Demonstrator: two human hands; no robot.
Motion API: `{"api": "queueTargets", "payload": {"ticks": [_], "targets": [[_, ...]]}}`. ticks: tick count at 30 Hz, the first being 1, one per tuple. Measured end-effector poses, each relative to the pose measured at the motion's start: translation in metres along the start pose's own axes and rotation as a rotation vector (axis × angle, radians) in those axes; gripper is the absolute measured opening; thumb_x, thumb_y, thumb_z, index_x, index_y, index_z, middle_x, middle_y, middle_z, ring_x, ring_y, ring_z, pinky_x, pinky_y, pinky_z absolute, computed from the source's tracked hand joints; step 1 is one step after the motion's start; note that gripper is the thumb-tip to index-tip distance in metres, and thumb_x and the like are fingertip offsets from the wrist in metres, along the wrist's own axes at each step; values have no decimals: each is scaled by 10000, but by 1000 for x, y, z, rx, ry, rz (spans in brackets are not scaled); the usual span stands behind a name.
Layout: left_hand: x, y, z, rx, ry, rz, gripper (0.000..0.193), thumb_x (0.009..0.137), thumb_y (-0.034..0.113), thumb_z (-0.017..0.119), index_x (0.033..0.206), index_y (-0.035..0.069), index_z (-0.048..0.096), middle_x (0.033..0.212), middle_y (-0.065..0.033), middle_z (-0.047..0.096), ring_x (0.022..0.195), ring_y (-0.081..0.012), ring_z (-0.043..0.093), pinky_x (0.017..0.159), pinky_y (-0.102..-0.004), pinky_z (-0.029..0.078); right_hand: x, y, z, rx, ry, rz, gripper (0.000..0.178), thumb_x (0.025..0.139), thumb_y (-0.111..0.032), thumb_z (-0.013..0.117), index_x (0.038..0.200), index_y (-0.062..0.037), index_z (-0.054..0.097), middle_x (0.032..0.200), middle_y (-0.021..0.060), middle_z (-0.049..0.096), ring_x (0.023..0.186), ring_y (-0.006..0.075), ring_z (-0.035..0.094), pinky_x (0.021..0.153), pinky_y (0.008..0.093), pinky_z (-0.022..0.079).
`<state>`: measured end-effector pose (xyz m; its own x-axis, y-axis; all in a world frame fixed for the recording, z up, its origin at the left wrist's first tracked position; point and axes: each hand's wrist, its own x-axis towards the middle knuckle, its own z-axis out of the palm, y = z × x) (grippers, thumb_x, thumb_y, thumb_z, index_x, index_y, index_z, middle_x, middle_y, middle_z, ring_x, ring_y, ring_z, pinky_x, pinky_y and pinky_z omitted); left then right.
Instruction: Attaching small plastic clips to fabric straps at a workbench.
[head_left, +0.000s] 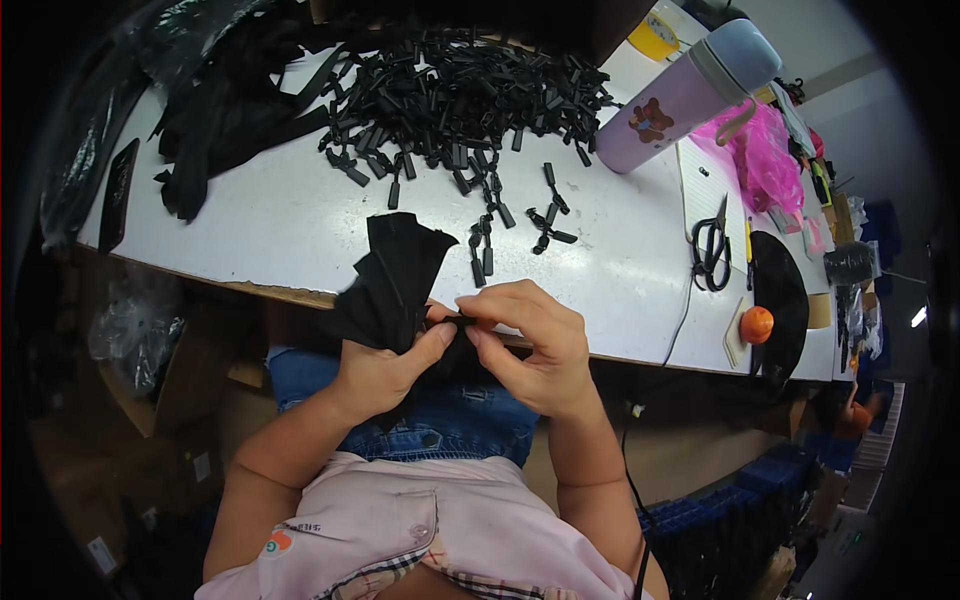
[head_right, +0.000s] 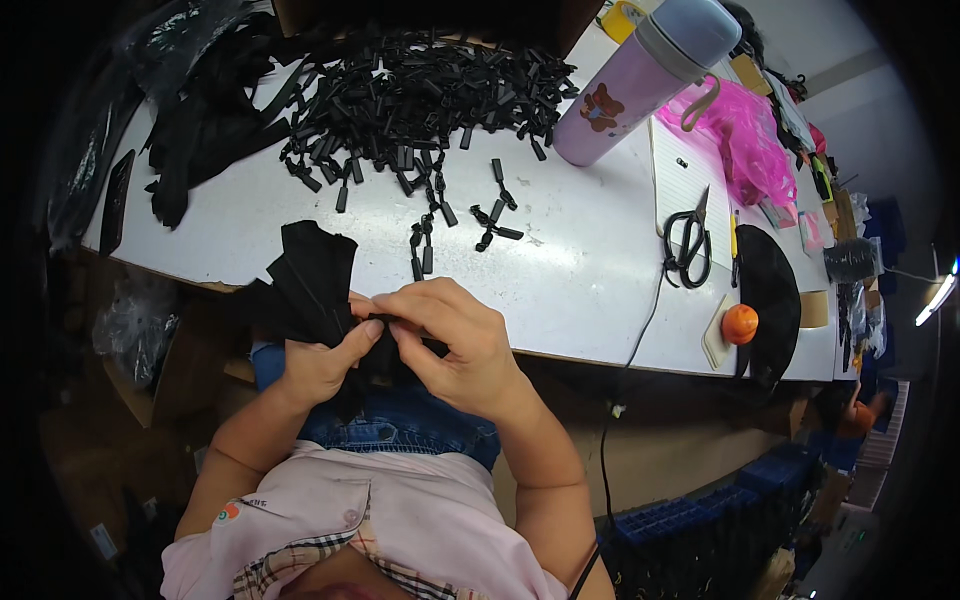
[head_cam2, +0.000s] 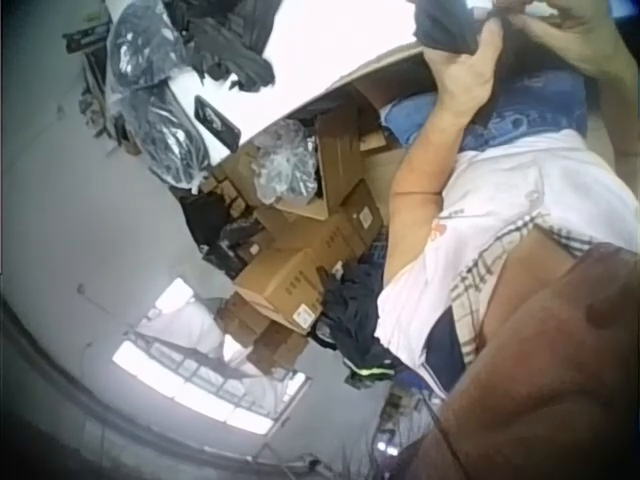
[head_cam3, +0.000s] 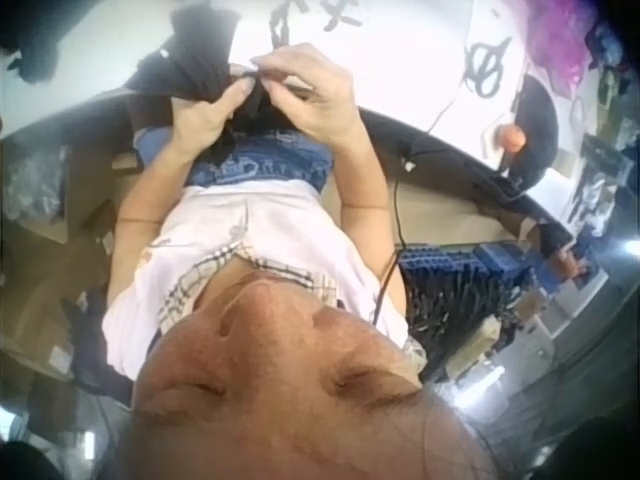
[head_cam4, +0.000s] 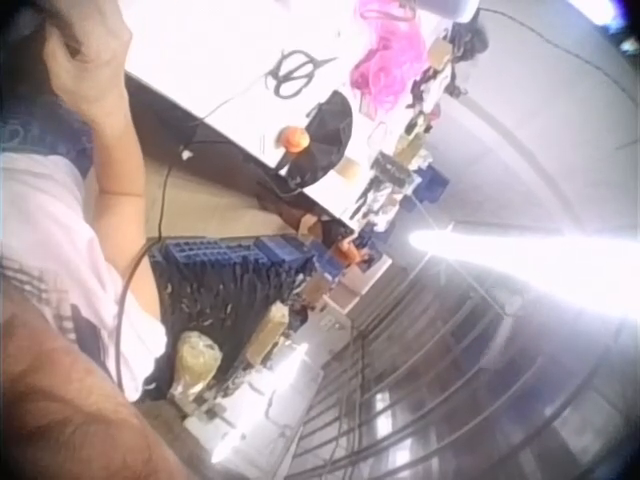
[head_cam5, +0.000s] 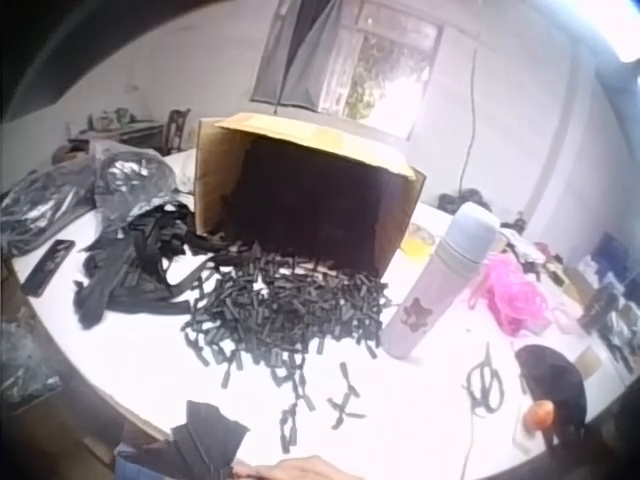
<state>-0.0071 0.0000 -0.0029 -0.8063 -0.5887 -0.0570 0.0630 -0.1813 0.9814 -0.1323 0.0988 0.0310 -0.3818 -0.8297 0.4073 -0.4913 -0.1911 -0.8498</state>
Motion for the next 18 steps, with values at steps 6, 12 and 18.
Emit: {"api": "queueTargets", "payload": {"ticks": [6,12,18], "targets": [[-1,-6,-2,110,21,93,118,741,30,596,848,-4,561,698,17,533,587,-18,445,518,-168,368,-1,6,1,-38,-8,-19,328,650,82,565,965,-9,573,814,91,588,704,185,552,587,247,462],[-2,-4,-2,92,6,55,118,740,31,598,843,-6,552,657,19,523,569,-19,452,513,-161,372,0,4,3,-57,-49,-55,342,649,75,573,979,-13,566,813,78,604,700,183,550,609,242,446],[-1,1,1,-115,23,10,161,770,26,561,927,11,525,607,51,453,514,-9,395,478,-145,330,-20,6,26,52,258,184,146,707,12,608,844,21,559,703,70,533,587,90,528,537,189,432]]}}
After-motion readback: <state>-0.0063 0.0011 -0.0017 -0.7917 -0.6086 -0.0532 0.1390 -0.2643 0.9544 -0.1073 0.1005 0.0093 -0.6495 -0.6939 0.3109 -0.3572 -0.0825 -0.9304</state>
